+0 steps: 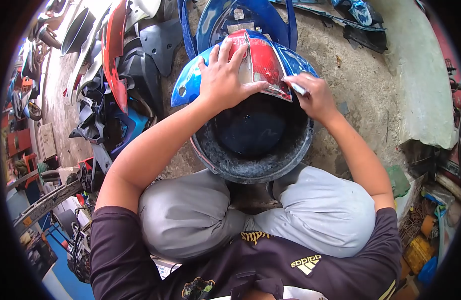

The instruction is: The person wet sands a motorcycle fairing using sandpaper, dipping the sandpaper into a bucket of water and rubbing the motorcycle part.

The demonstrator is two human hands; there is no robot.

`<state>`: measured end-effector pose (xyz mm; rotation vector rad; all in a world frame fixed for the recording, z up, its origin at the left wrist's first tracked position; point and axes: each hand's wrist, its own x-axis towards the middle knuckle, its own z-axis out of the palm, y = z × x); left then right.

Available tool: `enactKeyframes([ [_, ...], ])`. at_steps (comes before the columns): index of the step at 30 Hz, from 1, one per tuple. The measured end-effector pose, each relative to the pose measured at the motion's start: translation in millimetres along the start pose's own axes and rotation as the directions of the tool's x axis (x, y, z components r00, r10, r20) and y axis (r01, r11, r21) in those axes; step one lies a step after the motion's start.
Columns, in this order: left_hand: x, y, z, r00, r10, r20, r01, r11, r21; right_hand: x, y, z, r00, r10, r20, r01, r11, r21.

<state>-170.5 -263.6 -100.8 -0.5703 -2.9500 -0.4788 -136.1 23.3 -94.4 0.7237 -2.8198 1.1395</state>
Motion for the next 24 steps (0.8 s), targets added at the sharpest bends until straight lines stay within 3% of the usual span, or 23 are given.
enactKeyframes([
  [3, 2, 0, -1, 1.0, -0.004, 0.025, 0.003, 1.0, 0.021, 39, 27, 22, 0.99, 0.0, -0.139, 0.006, 0.999, 0.045],
  [6, 3, 1, -5, 0.998, -0.015, 0.057, 0.013, 0.999, 0.032, 87, 40, 30, 0.988, -0.012, -0.156, 0.005, 0.999, -0.046],
  [10, 3, 2, -8, 0.998, -0.017, 0.061, 0.016, 1.0, 0.012, 75, 27, 21, 0.995, 0.082, -0.053, -0.084, 0.996, -0.033],
  [13, 3, 0, -2, 1.0, 0.005, 0.005, -0.005, 1.0, -0.004, 24, 27, 15, 0.98, -0.147, -0.131, 0.143, 0.989, -0.043],
  [16, 1, -1, 0, 1.0, 0.014, -0.021, -0.014, 1.0, -0.008, -20, 8, 5, 0.998, -0.056, -0.043, 0.053, 0.997, -0.059],
  [19, 1, -3, 1, 0.999, 0.018, -0.029, -0.018, 1.0, -0.007, -16, 9, -1, 0.998, -0.063, 0.01, 0.063, 0.99, -0.128],
  [21, 1, -2, 2, 0.999, 0.024, -0.024, -0.025, 1.0, -0.012, 6, 24, 9, 0.995, -0.084, -0.061, 0.076, 0.989, -0.124],
  [23, 2, -2, 1, 0.999, 0.028, -0.019, -0.029, 0.999, -0.021, 24, 29, 9, 0.999, 0.045, 0.009, -0.044, 0.997, -0.067],
  [24, 2, -3, 1, 0.999, 0.031, -0.023, -0.031, 0.999, -0.022, 20, 29, 9, 0.999, -0.034, -0.03, 0.032, 0.997, -0.074],
])
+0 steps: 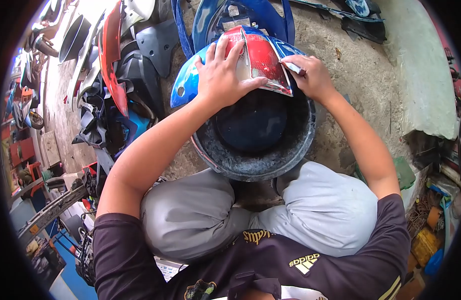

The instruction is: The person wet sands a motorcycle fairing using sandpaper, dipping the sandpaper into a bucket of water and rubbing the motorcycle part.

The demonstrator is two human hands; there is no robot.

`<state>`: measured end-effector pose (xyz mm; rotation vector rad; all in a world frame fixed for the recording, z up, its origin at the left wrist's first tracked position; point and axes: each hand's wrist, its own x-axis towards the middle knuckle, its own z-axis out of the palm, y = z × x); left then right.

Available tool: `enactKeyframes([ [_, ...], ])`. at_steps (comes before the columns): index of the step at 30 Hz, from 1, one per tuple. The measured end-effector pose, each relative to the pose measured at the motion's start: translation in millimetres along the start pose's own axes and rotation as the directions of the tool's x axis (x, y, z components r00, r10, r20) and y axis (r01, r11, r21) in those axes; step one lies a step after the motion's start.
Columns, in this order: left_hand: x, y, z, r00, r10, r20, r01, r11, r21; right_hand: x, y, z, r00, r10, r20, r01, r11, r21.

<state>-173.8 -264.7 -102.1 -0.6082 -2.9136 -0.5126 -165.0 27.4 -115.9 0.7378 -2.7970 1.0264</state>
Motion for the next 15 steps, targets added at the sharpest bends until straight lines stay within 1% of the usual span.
enactKeyframes([
  [2, 0, -1, 1, 1.0, 0.005, -0.003, -0.005, 1.0, -0.004, -17, -3, 2, 0.985, -0.149, -0.086, 0.147, 0.989, -0.019],
  [5, 0, 0, -1, 1.0, 0.007, 0.002, -0.007, 1.0, 0.026, -65, -29, -6, 0.994, -0.105, -0.024, 0.104, 0.993, -0.049],
  [6, 0, 0, -1, 1.0, 0.003, -0.003, -0.003, 1.0, 0.022, -72, -37, -8, 0.989, -0.139, -0.05, 0.133, 0.986, -0.099],
  [9, 0, 2, 0, 1.0, -0.003, -0.01, 0.003, 1.0, 0.014, -63, -32, -4, 0.988, -0.128, -0.089, 0.119, 0.987, -0.104],
  [10, 0, 2, -1, 1.0, -0.003, -0.008, 0.003, 1.0, 0.016, -54, -29, -7, 0.992, -0.107, -0.061, 0.1, 0.989, -0.111],
  [15, -1, 0, -2, 1.0, 0.01, -0.014, -0.01, 0.999, 0.042, -59, -31, -4, 0.988, -0.125, -0.086, 0.121, 0.991, -0.053],
])
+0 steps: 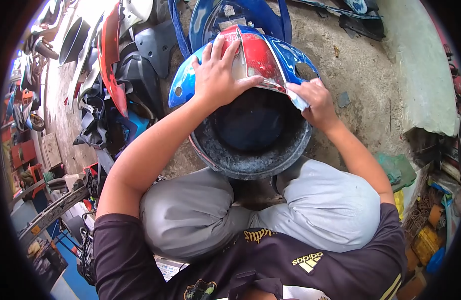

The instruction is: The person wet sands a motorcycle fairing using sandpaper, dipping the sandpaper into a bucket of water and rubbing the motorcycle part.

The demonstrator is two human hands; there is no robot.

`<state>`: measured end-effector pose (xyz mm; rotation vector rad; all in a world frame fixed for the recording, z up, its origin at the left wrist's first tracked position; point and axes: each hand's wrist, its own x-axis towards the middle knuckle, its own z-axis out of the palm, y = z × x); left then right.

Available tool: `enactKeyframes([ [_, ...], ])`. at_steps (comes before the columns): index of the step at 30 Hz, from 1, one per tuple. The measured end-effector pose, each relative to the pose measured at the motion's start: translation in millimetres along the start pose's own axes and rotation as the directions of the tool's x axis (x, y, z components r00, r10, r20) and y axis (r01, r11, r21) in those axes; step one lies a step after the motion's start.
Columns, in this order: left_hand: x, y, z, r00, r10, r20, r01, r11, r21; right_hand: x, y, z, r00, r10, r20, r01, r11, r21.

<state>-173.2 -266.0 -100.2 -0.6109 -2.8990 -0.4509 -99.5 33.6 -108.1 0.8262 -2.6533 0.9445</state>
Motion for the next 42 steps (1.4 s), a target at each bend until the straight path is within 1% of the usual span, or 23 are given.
enactKeyframes([
  [2, 0, 1, 3, 1.0, 0.005, -0.007, -0.005, 1.0, -0.003, -10, -2, 0, 1.0, 0.014, -0.008, -0.014, 1.0, 0.021],
  [3, 0, 1, 4, 1.0, -0.006, -0.004, 0.006, 1.0, -0.015, -6, 2, 5, 0.998, -0.019, -0.054, 0.019, 1.0, 0.0],
  [6, 1, 1, 3, 1.0, -0.015, 0.006, 0.015, 1.0, -0.005, 10, 2, 2, 1.0, -0.022, -0.011, 0.022, 1.0, 0.018],
  [10, 1, 1, 1, 1.0, 0.004, 0.026, -0.004, 1.0, 0.027, -11, 2, -1, 1.0, -0.006, 0.008, 0.006, 1.0, 0.029],
  [11, 1, 1, 2, 1.0, 0.01, 0.009, -0.01, 0.999, 0.037, -12, 0, -2, 1.0, 0.015, 0.013, -0.015, 0.999, 0.043],
  [14, 1, -1, 5, 1.0, 0.006, 0.007, -0.006, 1.0, 0.002, 2, 3, 5, 0.998, -0.033, -0.055, 0.033, 0.999, -0.009],
  [15, 0, -1, 5, 1.0, 0.008, 0.01, -0.008, 1.0, 0.006, 10, 4, 2, 1.0, -0.005, 0.013, 0.006, 1.0, -0.015],
  [17, 1, 0, 3, 1.0, 0.015, 0.008, -0.015, 1.0, 0.01, 9, 6, 6, 1.0, -0.004, 0.003, 0.004, 1.0, 0.028],
  [20, 1, 4, -2, 0.997, -0.036, 0.061, 0.033, 0.998, 0.051, -1, 6, 2, 1.0, 0.002, 0.0, -0.002, 0.999, 0.049],
  [22, 2, 3, -3, 0.998, -0.037, 0.051, 0.036, 0.999, 0.026, -9, 6, 7, 1.0, 0.029, -0.011, -0.028, 0.996, 0.083],
  [23, 0, 4, -1, 0.998, -0.035, 0.05, 0.035, 0.999, 0.011, -3, -1, 0, 0.996, 0.082, 0.03, -0.082, 0.997, 0.01],
  [26, 1, 4, -2, 0.998, -0.029, 0.055, 0.027, 0.999, 0.021, 5, -8, 1, 0.997, 0.054, -0.048, -0.05, 0.996, 0.077],
  [27, 2, 4, -3, 0.998, -0.03, 0.058, 0.028, 0.999, 0.037, 4, -10, -1, 0.998, 0.058, -0.019, -0.057, 0.997, 0.054],
  [29, 3, 1, -3, 0.998, -0.022, 0.05, 0.021, 0.999, 0.037, 5, -5, -1, 0.996, 0.083, -0.024, -0.082, 0.995, 0.053],
  [33, 1, 4, -1, 0.997, -0.053, 0.051, 0.053, 0.999, -0.009, 4, -21, 2, 0.996, 0.09, 0.004, -0.09, 0.995, 0.037],
  [36, 2, 0, 2, 1.0, 0.0, 0.01, 0.0, 1.0, 0.011, 7, -16, 4, 0.997, 0.062, -0.038, -0.061, 0.998, 0.028],
  [38, 1, -1, 3, 1.0, -0.01, 0.009, 0.01, 1.0, 0.007, 6, -15, 4, 0.997, 0.057, -0.042, -0.056, 0.998, 0.029],
  [41, 1, 3, 0, 0.999, -0.031, 0.036, 0.031, 1.0, 0.007, 3, -22, 12, 0.993, 0.113, -0.03, -0.109, 0.988, 0.104],
  [42, 1, 3, -1, 0.998, -0.038, 0.051, 0.037, 0.999, 0.013, 2, -20, 13, 0.992, 0.118, -0.046, -0.113, 0.988, 0.101],
])
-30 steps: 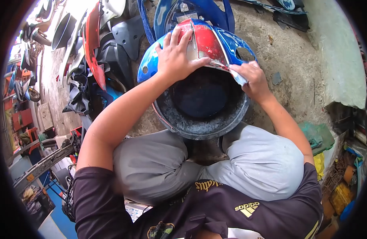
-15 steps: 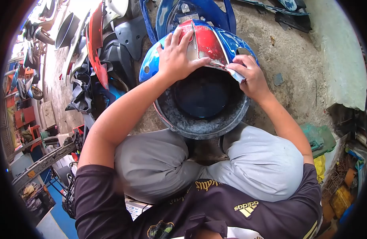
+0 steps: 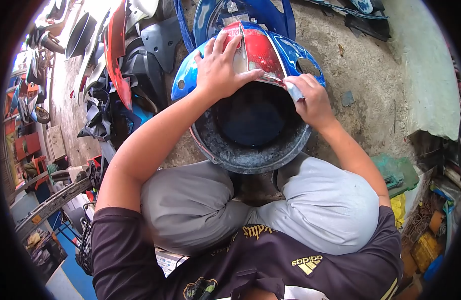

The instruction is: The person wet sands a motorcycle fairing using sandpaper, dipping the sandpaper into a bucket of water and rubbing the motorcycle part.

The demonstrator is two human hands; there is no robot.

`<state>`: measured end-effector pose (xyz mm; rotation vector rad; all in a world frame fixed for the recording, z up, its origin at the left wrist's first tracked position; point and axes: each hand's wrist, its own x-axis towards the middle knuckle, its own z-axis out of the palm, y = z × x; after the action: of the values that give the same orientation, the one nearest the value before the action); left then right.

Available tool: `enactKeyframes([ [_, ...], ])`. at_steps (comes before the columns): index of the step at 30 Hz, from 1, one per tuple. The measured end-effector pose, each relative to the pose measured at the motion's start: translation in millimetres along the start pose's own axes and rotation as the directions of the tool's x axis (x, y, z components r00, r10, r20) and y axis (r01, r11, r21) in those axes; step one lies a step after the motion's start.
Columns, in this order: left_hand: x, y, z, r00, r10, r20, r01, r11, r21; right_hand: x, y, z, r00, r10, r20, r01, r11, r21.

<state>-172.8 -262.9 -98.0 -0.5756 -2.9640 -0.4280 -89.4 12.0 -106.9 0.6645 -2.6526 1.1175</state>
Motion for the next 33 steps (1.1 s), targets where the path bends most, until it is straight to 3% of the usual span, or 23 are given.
enactKeyframes([
  [8, -1, -1, 0, 1.0, -0.001, 0.005, 0.001, 1.0, 0.014, 5, 4, -5, 0.999, -0.018, -0.027, 0.017, 0.999, -0.052],
  [12, 0, 1, -1, 1.0, -0.006, 0.002, 0.006, 1.0, 0.006, 3, -2, -5, 0.998, -0.038, 0.04, 0.039, 0.999, -0.029],
  [15, 0, -1, 0, 1.0, 0.011, -0.009, -0.011, 1.0, 0.013, 3, 6, -4, 0.998, -0.056, -0.038, 0.054, 0.996, -0.067],
  [18, 0, 0, 0, 1.0, 0.0, -0.011, 0.0, 1.0, 0.001, 2, -4, -4, 0.995, -0.084, 0.051, 0.086, 0.995, -0.04],
  [22, 0, 0, 0, 1.0, 0.005, -0.008, -0.005, 1.0, 0.004, 2, 5, -3, 0.996, -0.074, -0.04, 0.071, 0.996, -0.062],
  [23, 0, 0, 0, 1.0, 0.001, -0.012, -0.001, 1.0, 0.002, 2, 0, -3, 0.998, -0.054, 0.02, 0.054, 0.998, -0.028],
  [27, 0, -2, 1, 1.0, 0.014, -0.012, -0.014, 1.0, 0.008, 3, 8, -4, 0.997, -0.075, -0.037, 0.071, 0.993, -0.094],
  [30, 0, -1, 1, 1.0, 0.006, -0.003, -0.006, 1.0, 0.017, 0, -3, -3, 0.992, -0.121, 0.031, 0.123, 0.989, -0.087],
  [33, 0, -2, 1, 1.0, 0.016, -0.015, -0.016, 1.0, 0.007, 0, 7, -2, 0.997, -0.063, -0.051, 0.058, 0.994, -0.094],
])
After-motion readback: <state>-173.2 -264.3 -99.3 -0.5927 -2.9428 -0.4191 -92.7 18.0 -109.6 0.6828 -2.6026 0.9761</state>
